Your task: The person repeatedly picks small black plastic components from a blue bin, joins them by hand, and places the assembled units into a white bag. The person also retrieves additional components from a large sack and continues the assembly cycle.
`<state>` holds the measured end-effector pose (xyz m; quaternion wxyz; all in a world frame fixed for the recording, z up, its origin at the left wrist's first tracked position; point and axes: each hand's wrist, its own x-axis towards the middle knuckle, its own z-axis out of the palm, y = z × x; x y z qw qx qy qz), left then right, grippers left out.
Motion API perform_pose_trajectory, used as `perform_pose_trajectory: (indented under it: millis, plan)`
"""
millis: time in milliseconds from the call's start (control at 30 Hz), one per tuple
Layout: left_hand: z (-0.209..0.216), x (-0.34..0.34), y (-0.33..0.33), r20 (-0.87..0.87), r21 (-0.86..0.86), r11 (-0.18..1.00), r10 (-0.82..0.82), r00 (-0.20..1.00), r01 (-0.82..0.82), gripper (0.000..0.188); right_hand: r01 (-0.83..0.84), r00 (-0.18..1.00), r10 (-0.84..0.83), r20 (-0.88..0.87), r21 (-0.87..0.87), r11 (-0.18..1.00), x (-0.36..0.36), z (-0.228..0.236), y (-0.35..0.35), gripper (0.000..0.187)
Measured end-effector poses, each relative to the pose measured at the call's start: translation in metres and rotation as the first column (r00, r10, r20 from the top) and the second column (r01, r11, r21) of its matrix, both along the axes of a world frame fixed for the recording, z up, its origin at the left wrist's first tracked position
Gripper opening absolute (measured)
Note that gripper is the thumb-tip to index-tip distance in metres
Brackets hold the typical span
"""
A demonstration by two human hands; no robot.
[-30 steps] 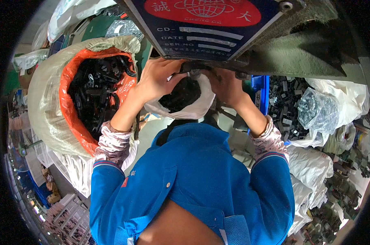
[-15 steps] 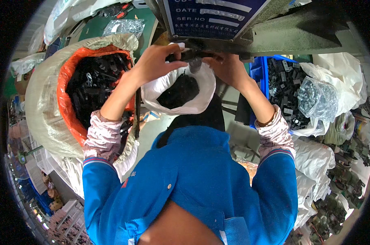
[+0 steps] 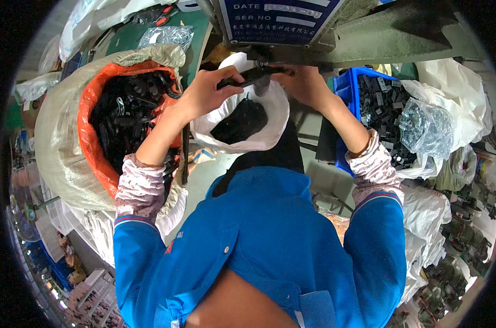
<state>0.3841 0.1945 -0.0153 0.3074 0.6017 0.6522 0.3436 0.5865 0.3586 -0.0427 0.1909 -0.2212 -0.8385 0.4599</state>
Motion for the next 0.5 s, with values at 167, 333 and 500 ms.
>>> perform_pose_trajectory:
  millis: [167,333,500]
  plan:
    - [-0.016,-0.007,0.0,-0.084,0.173,0.985,-0.003,0.996,0.018,0.022,-0.063,0.997,0.057,-0.058,-0.097,0.993,0.009,-0.025,0.019,0.035]
    - [-0.017,-0.003,-0.005,0.014,0.159,0.987,-0.006,1.0,0.004,0.02,-0.069,0.996,0.041,0.074,0.42,0.905,0.001,-0.055,0.063,0.035]
    - [-0.012,-0.004,0.001,-0.018,0.061,0.998,-0.021,1.0,0.022,0.02,-0.082,0.965,-0.221,0.14,0.963,0.256,-0.016,-0.13,0.088,0.04]
